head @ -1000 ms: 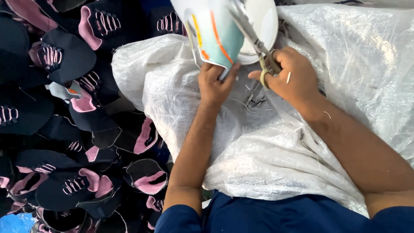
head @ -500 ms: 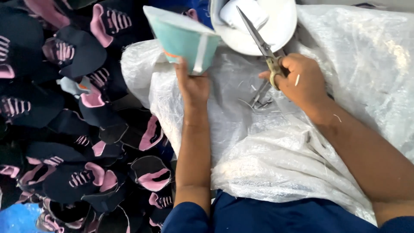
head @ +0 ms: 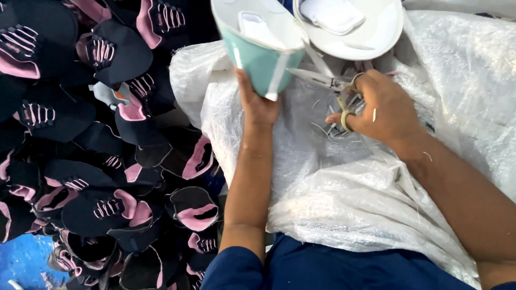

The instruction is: The person trims excess thread and material from manufactured shoe uppers using scissors.

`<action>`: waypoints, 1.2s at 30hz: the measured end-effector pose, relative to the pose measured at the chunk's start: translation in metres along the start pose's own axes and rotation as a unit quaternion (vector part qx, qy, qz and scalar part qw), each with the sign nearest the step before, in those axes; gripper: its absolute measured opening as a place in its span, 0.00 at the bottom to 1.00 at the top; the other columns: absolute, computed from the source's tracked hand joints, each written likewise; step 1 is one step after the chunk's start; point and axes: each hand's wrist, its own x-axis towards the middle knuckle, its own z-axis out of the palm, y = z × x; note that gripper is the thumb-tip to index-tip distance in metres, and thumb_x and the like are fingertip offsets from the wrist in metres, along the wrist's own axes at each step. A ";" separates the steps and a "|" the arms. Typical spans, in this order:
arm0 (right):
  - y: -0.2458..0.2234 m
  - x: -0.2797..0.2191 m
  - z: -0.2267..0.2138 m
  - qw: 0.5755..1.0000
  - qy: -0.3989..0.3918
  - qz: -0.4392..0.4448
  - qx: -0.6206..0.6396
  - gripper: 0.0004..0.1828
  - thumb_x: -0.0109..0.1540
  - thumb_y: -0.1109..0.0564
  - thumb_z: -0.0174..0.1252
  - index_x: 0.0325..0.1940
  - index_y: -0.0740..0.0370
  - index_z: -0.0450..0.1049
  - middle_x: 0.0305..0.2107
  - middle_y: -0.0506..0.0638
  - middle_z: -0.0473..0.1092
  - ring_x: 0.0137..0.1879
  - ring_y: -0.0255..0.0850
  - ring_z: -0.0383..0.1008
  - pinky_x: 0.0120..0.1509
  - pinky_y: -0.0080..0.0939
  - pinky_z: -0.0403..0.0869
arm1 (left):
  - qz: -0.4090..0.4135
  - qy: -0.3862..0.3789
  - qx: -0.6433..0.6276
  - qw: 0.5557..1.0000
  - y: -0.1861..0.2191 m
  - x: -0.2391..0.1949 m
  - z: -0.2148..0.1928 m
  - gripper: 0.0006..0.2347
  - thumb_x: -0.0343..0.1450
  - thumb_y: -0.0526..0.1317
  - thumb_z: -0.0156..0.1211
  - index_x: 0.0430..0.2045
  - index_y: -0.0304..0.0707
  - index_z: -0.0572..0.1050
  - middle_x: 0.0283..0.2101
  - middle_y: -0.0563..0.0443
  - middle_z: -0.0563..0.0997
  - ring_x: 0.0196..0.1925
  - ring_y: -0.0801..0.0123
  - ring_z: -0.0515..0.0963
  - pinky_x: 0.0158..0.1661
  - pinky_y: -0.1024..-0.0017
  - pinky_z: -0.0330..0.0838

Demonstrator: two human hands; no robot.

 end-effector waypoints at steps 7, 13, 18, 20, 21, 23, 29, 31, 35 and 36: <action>0.009 -0.003 0.007 0.999 0.036 -0.012 -0.021 0.31 0.50 0.39 0.77 0.40 0.67 0.76 0.36 0.56 0.70 0.41 0.54 0.74 0.44 0.51 0.73 | -0.021 -0.050 0.028 0.998 -0.022 -0.006 -0.019 0.34 0.77 0.57 0.57 0.71 0.30 0.56 0.68 0.41 0.69 0.68 0.54 0.70 0.68 0.54 0.66; 0.022 -0.005 0.014 0.999 0.018 0.005 -0.029 0.20 0.56 0.46 0.75 0.35 0.64 0.78 0.32 0.54 0.73 0.38 0.52 0.75 0.41 0.49 0.73 | -0.029 -0.041 0.024 0.998 -0.017 -0.006 -0.006 0.30 0.78 0.54 0.55 0.69 0.29 0.58 0.66 0.43 0.71 0.67 0.58 0.73 0.66 0.58 0.67; 0.017 -0.003 0.011 1.000 0.019 0.019 0.001 0.23 0.55 0.44 0.76 0.34 0.65 0.78 0.30 0.55 0.73 0.35 0.52 0.74 0.38 0.50 0.71 | -0.042 -0.041 -0.002 0.998 -0.016 -0.004 -0.007 0.29 0.79 0.54 0.55 0.67 0.24 0.62 0.64 0.39 0.73 0.65 0.57 0.74 0.66 0.59 0.69; 0.016 -0.002 0.010 0.999 0.035 0.007 -0.024 0.23 0.55 0.43 0.76 0.34 0.65 0.77 0.30 0.55 0.73 0.35 0.53 0.74 0.38 0.50 0.71 | -0.044 -0.030 0.001 0.999 -0.014 -0.003 -0.002 0.29 0.79 0.53 0.56 0.66 0.24 0.62 0.63 0.40 0.74 0.64 0.57 0.75 0.65 0.59 0.69; 0.016 -0.002 0.010 0.997 0.052 -0.006 -0.049 0.24 0.55 0.43 0.77 0.33 0.66 0.77 0.30 0.55 0.72 0.35 0.53 0.73 0.39 0.50 0.71 | -0.047 -0.020 0.005 0.999 -0.013 -0.003 0.000 0.30 0.78 0.53 0.57 0.66 0.24 0.62 0.62 0.40 0.74 0.64 0.57 0.75 0.64 0.60 0.70; 0.011 0.000 0.005 0.997 0.059 -0.022 -0.043 0.25 0.55 0.42 0.76 0.34 0.67 0.77 0.31 0.56 0.72 0.36 0.54 0.73 0.38 0.50 0.70 | -0.051 -0.018 0.049 0.997 -0.006 -0.005 0.012 0.30 0.76 0.53 0.58 0.66 0.26 0.62 0.61 0.42 0.74 0.62 0.59 0.75 0.61 0.61 0.71; 0.024 -0.002 0.011 0.999 0.012 0.040 -0.003 0.22 0.61 0.45 0.73 0.30 0.67 0.76 0.27 0.56 0.71 0.32 0.54 0.71 0.36 0.52 0.67 | -0.057 -0.013 0.064 0.996 -0.016 -0.001 -0.003 0.30 0.77 0.53 0.60 0.63 0.20 0.64 0.56 0.38 0.76 0.57 0.58 0.77 0.57 0.60 0.73; 0.021 -0.001 0.010 0.998 0.019 0.045 0.028 0.21 0.60 0.45 0.72 0.31 0.67 0.77 0.27 0.56 0.71 0.31 0.54 0.70 0.34 0.52 0.67 | -0.052 -0.010 0.059 0.997 -0.014 -0.001 -0.003 0.30 0.77 0.53 0.59 0.62 0.19 0.64 0.56 0.37 0.76 0.57 0.57 0.77 0.57 0.60 0.72; 0.017 0.000 0.003 0.995 0.056 0.073 0.032 0.24 0.60 0.46 0.75 0.28 0.69 0.75 0.24 0.57 0.68 0.28 0.52 0.68 0.32 0.51 0.65 | 0.013 0.005 0.051 0.999 0.013 -0.014 0.016 0.25 0.77 0.45 0.58 0.65 0.28 0.61 0.62 0.43 0.73 0.63 0.60 0.75 0.65 0.60 0.69; 0.015 0.001 0.000 0.992 0.069 0.087 0.067 0.23 0.60 0.48 0.75 0.28 0.70 0.75 0.24 0.57 0.68 0.26 0.50 0.67 0.31 0.50 0.64 | 0.035 -0.002 0.051 0.998 0.023 -0.021 0.024 0.25 0.76 0.43 0.58 0.67 0.35 0.59 0.64 0.48 0.71 0.65 0.63 0.73 0.67 0.60 0.67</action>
